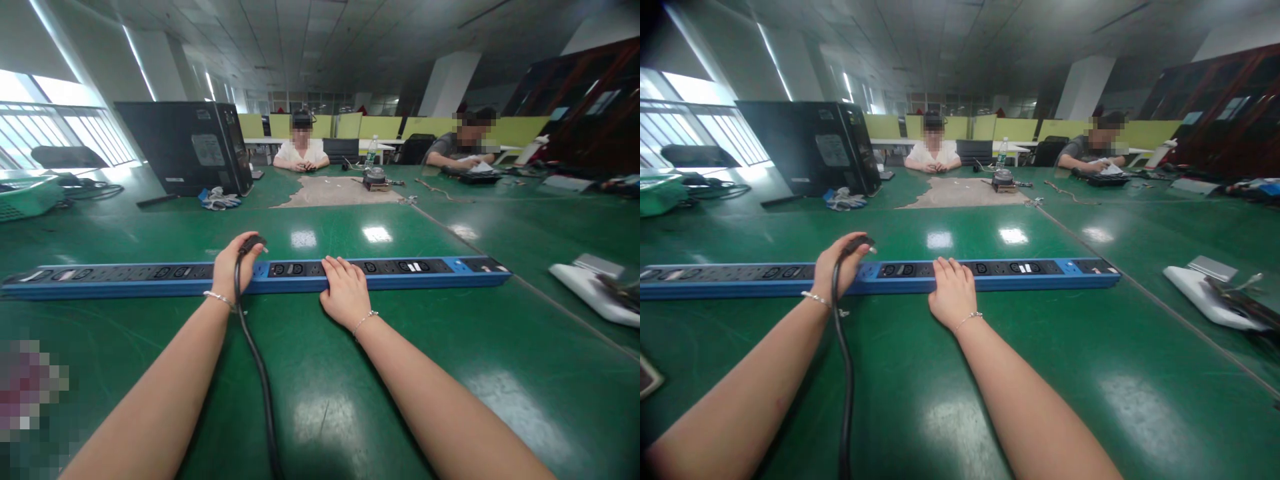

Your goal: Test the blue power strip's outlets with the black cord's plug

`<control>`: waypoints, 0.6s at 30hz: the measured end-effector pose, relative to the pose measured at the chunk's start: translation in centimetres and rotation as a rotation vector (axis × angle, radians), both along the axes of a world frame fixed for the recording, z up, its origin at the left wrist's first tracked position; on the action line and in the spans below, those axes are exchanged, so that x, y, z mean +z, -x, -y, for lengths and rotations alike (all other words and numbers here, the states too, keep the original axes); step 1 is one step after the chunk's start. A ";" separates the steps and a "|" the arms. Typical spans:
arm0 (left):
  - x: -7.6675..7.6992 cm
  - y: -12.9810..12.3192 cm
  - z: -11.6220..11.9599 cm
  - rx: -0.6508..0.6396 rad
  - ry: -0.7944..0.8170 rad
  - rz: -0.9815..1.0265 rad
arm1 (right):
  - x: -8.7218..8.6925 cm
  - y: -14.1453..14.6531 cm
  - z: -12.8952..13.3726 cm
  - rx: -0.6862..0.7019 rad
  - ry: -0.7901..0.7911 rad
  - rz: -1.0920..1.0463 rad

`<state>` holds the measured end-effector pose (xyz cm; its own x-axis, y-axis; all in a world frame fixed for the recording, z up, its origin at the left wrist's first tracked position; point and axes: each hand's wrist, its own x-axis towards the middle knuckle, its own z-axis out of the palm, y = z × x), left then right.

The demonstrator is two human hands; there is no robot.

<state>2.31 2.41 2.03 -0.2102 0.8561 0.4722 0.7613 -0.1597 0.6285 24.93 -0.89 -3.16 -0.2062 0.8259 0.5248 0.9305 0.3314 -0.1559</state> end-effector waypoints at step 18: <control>-0.8 3.8 0.2 -0.255 0.166 -0.273 | 0.0 -0.1 0.0 0.010 -0.015 0.008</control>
